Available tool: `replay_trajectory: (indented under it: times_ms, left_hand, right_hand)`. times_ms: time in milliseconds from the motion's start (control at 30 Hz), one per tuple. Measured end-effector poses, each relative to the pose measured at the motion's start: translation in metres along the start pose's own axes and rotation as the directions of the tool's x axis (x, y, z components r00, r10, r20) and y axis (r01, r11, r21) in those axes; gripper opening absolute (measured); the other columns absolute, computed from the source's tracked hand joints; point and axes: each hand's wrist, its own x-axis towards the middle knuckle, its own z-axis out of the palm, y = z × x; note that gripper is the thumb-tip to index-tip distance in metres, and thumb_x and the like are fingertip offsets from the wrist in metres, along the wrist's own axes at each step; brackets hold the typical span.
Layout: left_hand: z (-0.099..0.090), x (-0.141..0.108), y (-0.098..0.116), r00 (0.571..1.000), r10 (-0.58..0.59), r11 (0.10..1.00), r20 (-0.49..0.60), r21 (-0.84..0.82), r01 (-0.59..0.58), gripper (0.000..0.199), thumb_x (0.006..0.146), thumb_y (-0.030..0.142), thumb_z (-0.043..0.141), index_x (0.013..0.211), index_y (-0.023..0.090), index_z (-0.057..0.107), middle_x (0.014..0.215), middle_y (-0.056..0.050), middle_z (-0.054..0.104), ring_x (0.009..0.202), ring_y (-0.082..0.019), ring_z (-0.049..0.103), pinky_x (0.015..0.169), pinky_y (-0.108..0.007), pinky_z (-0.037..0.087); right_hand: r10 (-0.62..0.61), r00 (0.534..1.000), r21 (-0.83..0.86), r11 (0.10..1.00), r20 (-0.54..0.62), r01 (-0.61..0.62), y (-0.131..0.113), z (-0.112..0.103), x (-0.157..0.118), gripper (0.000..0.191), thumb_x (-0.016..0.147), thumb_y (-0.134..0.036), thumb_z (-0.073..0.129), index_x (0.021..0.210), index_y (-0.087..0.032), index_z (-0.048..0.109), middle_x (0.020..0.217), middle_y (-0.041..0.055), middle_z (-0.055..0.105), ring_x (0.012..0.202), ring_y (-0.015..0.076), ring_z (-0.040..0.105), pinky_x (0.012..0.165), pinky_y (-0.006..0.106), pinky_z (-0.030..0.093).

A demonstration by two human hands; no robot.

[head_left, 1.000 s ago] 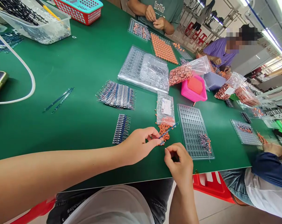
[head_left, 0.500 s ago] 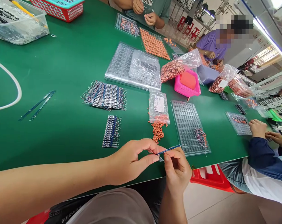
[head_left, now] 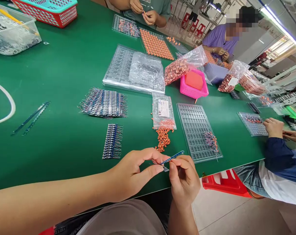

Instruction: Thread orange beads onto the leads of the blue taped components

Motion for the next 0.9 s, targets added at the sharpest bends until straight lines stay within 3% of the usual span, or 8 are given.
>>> replay_trajectory:
  times_ms: [300,567,900]
  left_hand:
    - [0.0033,-0.0009,0.0033,0.995,-0.095,0.995,-0.005,-0.031,0.095,0.012,0.094,0.028,0.055,0.089,0.02,0.064,0.096,-0.006,0.074,0.113,-0.024,0.068,0.101,-0.036,0.05]
    - [0.0064,-0.004,0.0073,0.989,-0.143,0.99,-0.039,-0.01,0.143,0.012,0.093,0.027,0.054,0.093,0.02,0.065,0.1,-0.006,0.075,0.102,-0.02,0.069,0.099,-0.035,0.051]
    - [0.0063,-0.0049,0.0051,0.992,-0.122,0.992,-0.039,0.018,0.123,0.012,0.094,0.027,0.054,0.092,0.021,0.063,0.107,-0.008,0.077,0.107,-0.021,0.07,0.099,-0.035,0.052]
  right_hand:
    - [-0.116,0.991,-0.198,0.975,-0.065,0.101,-0.0012,0.0039,-0.006,0.023,0.089,-0.005,0.067,0.104,-0.023,0.067,0.088,0.0021,0.065,0.075,0.0142,0.063,0.058,0.026,0.052]
    - [-0.144,0.988,-0.216,0.968,-0.063,0.128,-0.0019,0.0063,-0.0052,0.025,0.089,-0.006,0.067,0.107,-0.023,0.067,0.089,0.0033,0.068,0.076,0.0153,0.065,0.057,0.028,0.054]
    - [-0.136,0.986,-0.22,0.969,-0.092,0.113,-0.0021,0.0068,-0.0063,0.026,0.088,-0.005,0.068,0.107,-0.024,0.069,0.088,0.0026,0.069,0.074,0.0146,0.066,0.056,0.027,0.054]
